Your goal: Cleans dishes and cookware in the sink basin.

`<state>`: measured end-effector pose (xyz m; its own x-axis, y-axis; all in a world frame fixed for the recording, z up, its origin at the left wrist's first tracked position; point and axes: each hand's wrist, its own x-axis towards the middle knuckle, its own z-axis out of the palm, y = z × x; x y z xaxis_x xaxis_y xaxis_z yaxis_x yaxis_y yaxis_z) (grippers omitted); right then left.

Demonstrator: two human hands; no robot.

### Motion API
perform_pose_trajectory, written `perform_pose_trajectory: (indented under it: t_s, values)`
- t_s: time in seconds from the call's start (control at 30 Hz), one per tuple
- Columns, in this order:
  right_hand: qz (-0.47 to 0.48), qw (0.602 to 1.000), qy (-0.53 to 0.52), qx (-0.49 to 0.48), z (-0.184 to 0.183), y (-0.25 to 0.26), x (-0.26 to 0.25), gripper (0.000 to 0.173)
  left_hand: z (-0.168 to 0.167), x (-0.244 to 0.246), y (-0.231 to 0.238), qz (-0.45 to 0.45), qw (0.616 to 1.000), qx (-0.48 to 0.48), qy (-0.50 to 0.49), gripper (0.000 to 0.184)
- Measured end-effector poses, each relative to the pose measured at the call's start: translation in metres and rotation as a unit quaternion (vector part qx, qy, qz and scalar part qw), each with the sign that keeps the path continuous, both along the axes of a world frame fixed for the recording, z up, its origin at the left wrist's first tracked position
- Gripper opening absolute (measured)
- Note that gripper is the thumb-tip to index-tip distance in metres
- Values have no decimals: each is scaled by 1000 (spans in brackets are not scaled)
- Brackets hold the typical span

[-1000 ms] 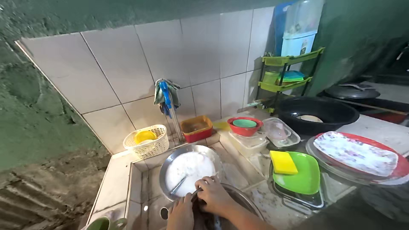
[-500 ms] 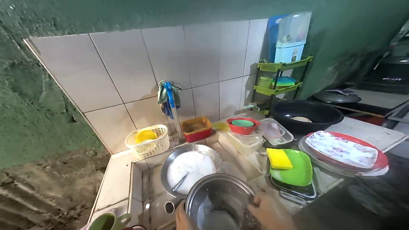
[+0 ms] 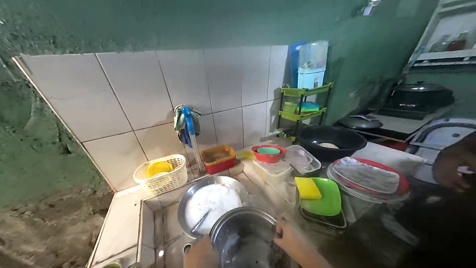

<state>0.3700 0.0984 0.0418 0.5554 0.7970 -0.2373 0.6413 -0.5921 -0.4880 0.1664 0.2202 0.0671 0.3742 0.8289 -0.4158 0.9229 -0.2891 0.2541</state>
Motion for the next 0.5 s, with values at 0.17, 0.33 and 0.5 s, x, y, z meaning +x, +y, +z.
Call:
perform_pose_trajectory:
  t_s: [0.17,0.33,0.5]
  values:
    - [40,999,4,23,-3,3,3,20,3,16,13,-59,997,34,38,40]
    - [106,994,6,18,0,7,17,19,0,29,35,-120,991,22,46,39]
    - [129,991,4,45,-8,10,23,18,-4,36,51,-175,984,32,24,40]
